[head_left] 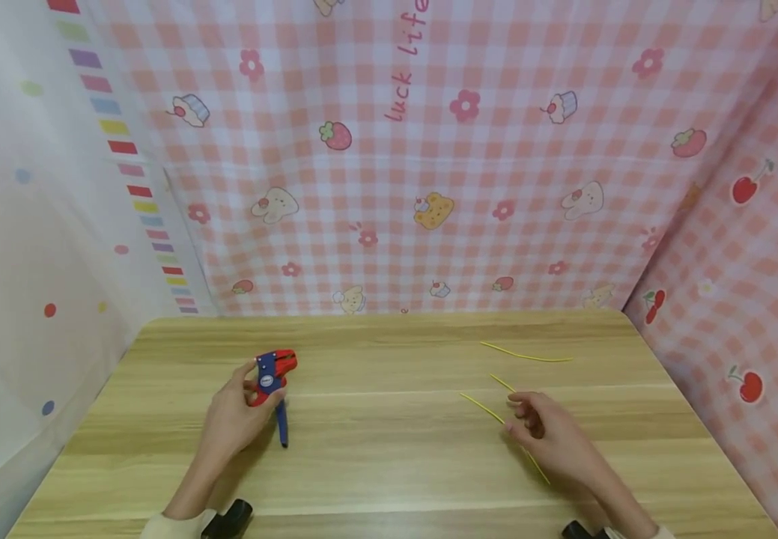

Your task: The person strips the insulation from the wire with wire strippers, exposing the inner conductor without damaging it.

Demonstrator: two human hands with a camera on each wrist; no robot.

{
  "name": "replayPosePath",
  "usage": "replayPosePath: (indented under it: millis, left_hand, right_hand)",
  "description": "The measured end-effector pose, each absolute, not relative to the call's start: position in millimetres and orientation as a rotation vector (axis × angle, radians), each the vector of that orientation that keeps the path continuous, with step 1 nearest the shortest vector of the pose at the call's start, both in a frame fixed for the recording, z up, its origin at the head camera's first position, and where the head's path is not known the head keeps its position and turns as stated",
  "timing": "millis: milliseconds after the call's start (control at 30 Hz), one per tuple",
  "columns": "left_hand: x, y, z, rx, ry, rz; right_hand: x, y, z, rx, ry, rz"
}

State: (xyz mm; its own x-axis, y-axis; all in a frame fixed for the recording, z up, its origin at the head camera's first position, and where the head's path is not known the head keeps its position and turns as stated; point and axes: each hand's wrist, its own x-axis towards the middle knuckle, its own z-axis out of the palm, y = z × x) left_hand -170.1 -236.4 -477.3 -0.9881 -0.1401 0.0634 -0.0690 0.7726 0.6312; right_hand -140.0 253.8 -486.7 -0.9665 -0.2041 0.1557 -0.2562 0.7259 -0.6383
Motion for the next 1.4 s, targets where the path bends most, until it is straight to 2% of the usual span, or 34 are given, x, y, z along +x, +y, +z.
replayPosePath:
  millis: [333,767,1400]
  left_hand:
    - [-170,-239,-483,0.247,-2.904,-1.028]
    - [-173,-237,-471,0.465,-3.086,-1.011]
    - [-181,-230,-470,0.515,-3.082,-1.024]
  right_hand:
    - [-140,244,-491,0.328,-2.945,0.968]
    - [-148,238,-493,0.208,-2.927,0.84]
    - [-150,239,-490,0.182,-2.972,0.839]
